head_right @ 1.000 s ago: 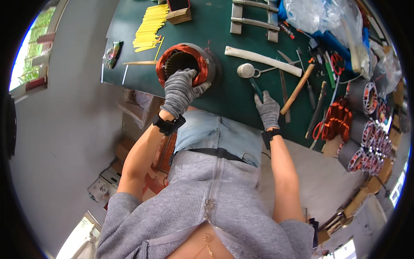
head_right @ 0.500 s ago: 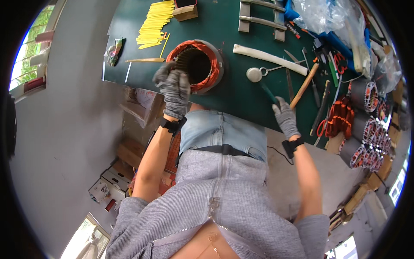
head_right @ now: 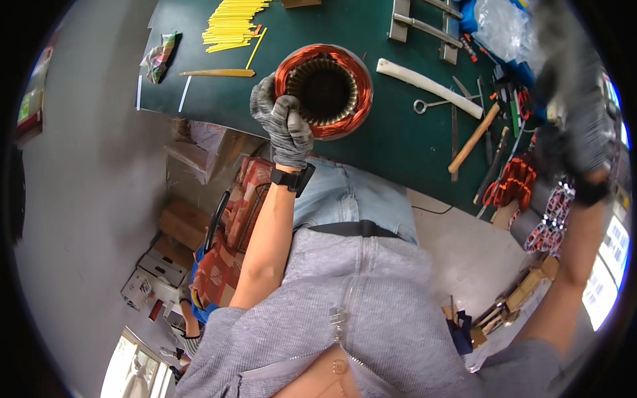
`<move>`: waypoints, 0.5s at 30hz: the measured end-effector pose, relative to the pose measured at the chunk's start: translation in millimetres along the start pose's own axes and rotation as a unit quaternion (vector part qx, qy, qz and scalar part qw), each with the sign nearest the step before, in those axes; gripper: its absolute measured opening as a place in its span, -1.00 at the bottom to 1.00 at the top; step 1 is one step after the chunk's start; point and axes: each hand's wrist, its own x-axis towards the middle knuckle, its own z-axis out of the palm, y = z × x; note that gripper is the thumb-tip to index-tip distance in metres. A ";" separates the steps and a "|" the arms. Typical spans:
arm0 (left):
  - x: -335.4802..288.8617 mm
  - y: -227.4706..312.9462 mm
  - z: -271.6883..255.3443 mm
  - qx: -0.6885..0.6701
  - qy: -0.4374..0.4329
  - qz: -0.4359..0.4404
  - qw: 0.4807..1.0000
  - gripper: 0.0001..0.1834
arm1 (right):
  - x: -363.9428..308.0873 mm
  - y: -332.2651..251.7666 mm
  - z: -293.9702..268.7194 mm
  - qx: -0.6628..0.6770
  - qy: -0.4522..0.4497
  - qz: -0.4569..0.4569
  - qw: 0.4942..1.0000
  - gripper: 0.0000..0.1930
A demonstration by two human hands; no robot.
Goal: The recorder uses a mallet and a wooden block to shape copper windings inside a stator housing, then adjusts the wires with a metal tool.
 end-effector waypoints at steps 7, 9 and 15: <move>0.8 -18.7 -28.4 0.054 -0.046 0.027 0.997 -0.90 | 35.4 48.4 39.6 -0.564 -0.359 0.036 0.743 -0.60; 16.3 -10.4 -5.5 0.029 -0.043 0.041 0.998 -0.83 | 56.9 -38.4 -25.9 -0.212 -0.281 0.079 0.932 -0.69; 31.1 -25.3 -16.2 -0.023 -0.101 0.080 0.991 -0.84 | -10.4 87.5 20.6 -0.761 -0.014 -0.009 0.648 -0.43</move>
